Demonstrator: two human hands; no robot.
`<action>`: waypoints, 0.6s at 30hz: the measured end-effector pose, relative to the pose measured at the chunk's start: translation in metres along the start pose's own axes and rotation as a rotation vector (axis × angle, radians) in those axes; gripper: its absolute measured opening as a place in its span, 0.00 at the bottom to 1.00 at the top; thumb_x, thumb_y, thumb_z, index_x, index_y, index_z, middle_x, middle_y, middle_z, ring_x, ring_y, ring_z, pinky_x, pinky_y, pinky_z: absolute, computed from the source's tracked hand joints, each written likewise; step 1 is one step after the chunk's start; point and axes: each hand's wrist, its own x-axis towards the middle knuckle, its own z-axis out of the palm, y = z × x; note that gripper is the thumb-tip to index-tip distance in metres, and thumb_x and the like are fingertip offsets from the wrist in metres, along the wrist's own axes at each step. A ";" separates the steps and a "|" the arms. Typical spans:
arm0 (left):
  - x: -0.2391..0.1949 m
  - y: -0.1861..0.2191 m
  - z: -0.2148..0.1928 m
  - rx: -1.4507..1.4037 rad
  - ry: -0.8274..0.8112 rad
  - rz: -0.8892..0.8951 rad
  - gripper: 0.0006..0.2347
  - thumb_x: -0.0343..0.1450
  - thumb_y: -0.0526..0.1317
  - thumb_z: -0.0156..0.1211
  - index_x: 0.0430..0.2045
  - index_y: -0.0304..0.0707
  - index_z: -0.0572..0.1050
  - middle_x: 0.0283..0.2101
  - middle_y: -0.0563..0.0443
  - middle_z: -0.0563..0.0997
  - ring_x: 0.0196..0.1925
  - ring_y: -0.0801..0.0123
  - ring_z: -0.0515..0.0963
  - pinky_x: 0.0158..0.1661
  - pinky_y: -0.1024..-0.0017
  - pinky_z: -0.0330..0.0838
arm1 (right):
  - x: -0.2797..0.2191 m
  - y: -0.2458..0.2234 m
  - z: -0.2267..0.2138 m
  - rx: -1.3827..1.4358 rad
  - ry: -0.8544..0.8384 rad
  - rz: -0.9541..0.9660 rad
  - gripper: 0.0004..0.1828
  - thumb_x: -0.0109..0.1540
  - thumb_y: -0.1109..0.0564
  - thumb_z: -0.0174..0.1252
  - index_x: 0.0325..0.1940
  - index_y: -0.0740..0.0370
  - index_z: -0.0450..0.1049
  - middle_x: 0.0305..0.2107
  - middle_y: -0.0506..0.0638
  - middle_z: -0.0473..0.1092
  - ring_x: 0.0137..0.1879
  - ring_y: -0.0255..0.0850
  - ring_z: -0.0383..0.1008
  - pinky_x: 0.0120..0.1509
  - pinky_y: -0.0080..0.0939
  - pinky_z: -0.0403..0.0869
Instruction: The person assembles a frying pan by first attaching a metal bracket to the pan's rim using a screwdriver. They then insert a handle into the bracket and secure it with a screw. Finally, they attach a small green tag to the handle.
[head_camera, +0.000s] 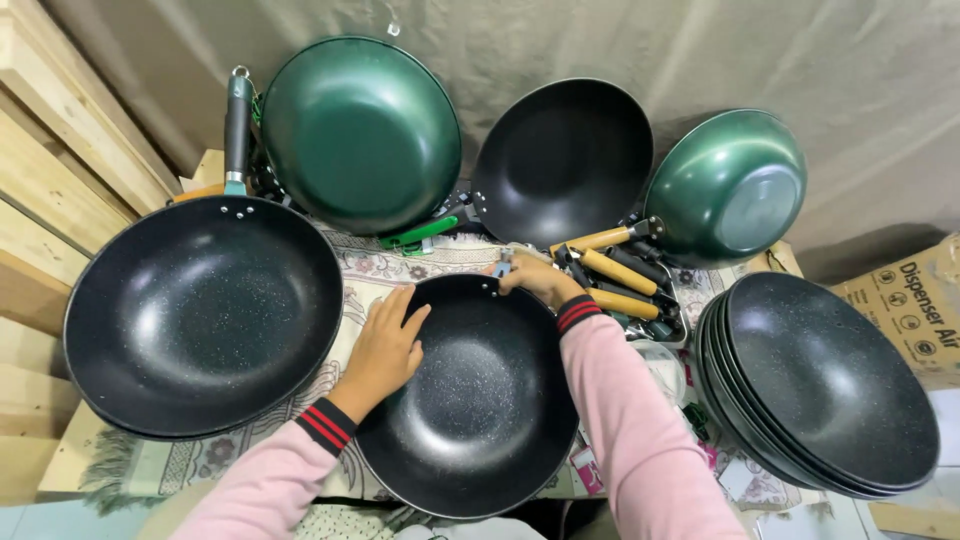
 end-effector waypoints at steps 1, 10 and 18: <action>0.003 -0.003 0.006 0.003 -0.001 0.001 0.23 0.65 0.33 0.62 0.58 0.36 0.73 0.67 0.29 0.67 0.71 0.41 0.64 0.66 0.45 0.58 | 0.022 0.014 -0.005 0.002 -0.001 -0.001 0.26 0.40 0.73 0.64 0.43 0.71 0.78 0.27 0.56 0.72 0.37 0.49 0.75 0.40 0.50 0.75; 0.010 -0.008 0.021 0.232 -0.208 -0.168 0.27 0.63 0.28 0.65 0.61 0.42 0.72 0.74 0.32 0.57 0.67 0.35 0.65 0.54 0.52 0.71 | 0.011 0.045 -0.005 -0.756 0.256 -0.147 0.20 0.50 0.45 0.74 0.42 0.54 0.84 0.30 0.52 0.78 0.46 0.52 0.80 0.50 0.48 0.76; 0.016 -0.006 0.021 0.282 -0.286 -0.281 0.28 0.67 0.29 0.60 0.63 0.58 0.69 0.74 0.43 0.59 0.56 0.50 0.72 0.42 0.61 0.73 | -0.139 0.017 -0.012 -0.955 0.351 -0.054 0.20 0.60 0.52 0.62 0.57 0.53 0.78 0.28 0.55 0.80 0.40 0.52 0.82 0.46 0.46 0.78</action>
